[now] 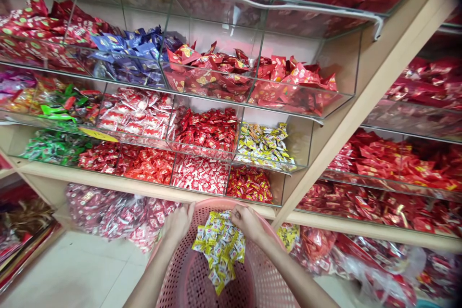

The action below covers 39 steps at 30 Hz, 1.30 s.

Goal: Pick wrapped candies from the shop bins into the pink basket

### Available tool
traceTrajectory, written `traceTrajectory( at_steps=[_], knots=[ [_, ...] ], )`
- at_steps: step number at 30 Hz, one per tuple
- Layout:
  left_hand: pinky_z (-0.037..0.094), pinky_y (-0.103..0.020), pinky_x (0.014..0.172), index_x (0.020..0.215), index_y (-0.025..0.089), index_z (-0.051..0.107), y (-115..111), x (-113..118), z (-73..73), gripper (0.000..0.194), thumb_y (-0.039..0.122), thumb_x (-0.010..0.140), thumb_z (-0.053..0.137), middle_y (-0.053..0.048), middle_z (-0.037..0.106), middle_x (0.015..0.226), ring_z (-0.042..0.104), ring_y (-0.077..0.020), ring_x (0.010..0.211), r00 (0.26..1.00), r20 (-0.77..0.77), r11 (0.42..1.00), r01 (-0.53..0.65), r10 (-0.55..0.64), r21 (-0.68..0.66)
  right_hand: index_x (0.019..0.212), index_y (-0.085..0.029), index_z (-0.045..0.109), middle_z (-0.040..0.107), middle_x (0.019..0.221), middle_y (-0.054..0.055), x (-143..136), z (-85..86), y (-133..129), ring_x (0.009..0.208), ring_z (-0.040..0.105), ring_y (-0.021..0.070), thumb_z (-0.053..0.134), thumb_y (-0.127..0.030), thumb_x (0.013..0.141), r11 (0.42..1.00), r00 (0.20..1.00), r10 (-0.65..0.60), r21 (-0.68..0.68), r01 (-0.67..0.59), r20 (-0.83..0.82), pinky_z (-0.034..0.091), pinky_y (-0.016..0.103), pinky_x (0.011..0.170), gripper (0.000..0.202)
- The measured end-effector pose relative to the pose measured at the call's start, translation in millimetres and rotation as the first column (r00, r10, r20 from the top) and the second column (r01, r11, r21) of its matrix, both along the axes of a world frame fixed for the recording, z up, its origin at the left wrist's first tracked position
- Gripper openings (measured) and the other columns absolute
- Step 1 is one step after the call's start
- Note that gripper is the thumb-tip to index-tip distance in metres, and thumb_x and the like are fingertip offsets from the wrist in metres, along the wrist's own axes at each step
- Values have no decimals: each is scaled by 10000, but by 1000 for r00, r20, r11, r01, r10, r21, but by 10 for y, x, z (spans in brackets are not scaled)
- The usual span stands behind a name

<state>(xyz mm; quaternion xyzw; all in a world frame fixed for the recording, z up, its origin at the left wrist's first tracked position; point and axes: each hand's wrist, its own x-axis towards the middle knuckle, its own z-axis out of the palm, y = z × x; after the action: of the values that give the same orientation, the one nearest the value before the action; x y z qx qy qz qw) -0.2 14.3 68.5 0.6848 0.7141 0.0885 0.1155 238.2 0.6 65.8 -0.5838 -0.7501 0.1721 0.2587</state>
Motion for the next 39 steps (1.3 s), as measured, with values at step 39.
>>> traceTrajectory(
  at_steps=[39],
  knots=[
    [449,-361,711,960,186,615,-5,0,4,609,517,885,109,-132,685,842,643,-257,814,1000,2,1000,11,-11,21,497,-180,450,441,400,-58,-39,28,2,308,274,41,467,-248,696,701,745,-502,-711,52,-440,159,169,316,211]
  ],
)
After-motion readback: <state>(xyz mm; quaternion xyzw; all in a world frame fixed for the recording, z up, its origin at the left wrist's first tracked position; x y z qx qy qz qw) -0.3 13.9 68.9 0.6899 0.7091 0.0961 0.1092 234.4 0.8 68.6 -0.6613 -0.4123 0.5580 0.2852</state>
